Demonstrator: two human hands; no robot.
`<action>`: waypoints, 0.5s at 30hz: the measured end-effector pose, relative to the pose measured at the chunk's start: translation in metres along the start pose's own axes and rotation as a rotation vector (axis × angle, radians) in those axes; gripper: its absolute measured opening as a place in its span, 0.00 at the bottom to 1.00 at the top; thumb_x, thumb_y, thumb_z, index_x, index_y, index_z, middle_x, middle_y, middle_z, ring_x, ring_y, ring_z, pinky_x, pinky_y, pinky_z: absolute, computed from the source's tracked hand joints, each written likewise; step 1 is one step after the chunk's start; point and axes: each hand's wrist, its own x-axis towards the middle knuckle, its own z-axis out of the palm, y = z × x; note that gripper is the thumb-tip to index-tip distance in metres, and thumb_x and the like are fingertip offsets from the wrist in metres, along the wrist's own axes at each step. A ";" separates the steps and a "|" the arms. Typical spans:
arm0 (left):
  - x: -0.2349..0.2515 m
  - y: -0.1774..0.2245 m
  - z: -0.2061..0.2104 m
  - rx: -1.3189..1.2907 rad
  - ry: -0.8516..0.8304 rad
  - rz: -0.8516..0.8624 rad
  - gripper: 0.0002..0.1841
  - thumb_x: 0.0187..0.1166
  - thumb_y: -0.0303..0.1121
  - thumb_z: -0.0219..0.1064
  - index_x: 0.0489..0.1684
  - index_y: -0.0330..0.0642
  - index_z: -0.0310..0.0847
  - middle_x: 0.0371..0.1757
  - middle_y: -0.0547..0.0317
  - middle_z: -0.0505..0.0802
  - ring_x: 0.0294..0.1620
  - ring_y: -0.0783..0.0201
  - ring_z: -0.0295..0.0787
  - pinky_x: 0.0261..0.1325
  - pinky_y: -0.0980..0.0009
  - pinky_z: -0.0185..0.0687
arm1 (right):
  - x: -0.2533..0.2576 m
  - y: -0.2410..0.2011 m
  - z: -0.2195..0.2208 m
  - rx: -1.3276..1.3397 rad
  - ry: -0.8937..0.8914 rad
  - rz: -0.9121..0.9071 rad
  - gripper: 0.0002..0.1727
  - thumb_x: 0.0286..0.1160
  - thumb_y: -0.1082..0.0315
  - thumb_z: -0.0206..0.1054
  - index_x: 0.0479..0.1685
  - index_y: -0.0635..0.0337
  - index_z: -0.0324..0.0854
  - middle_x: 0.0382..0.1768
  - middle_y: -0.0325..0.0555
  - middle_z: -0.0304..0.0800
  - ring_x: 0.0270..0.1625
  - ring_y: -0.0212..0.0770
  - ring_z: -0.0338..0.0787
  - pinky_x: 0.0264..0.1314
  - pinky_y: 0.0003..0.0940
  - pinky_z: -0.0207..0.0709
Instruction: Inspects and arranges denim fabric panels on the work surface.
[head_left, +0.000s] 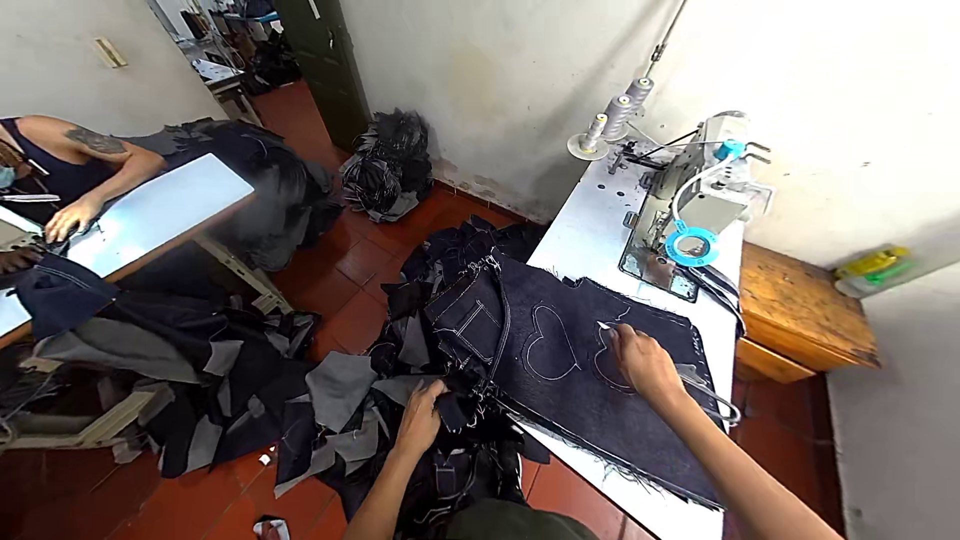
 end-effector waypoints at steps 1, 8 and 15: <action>-0.007 0.003 -0.004 -0.024 0.002 0.007 0.16 0.79 0.23 0.55 0.56 0.35 0.87 0.56 0.46 0.93 0.65 0.51 0.88 0.80 0.52 0.73 | -0.020 -0.019 -0.011 -0.018 -0.017 -0.046 0.23 0.94 0.58 0.47 0.63 0.67 0.82 0.59 0.70 0.88 0.64 0.71 0.87 0.64 0.69 0.77; -0.051 0.038 -0.037 0.119 0.062 0.065 0.13 0.78 0.26 0.56 0.52 0.33 0.85 0.46 0.42 0.93 0.51 0.44 0.92 0.58 0.45 0.84 | -0.121 -0.150 0.048 -0.299 -0.151 -0.341 0.16 0.86 0.75 0.50 0.62 0.76 0.77 0.54 0.73 0.88 0.59 0.71 0.90 0.57 0.64 0.81; -0.085 0.073 -0.063 0.239 0.002 -0.182 0.18 0.87 0.39 0.53 0.59 0.36 0.83 0.46 0.41 0.94 0.55 0.41 0.92 0.59 0.43 0.82 | -0.130 -0.174 0.043 -0.177 -0.133 -0.231 0.24 0.94 0.58 0.44 0.66 0.68 0.76 0.57 0.68 0.88 0.60 0.68 0.90 0.58 0.65 0.82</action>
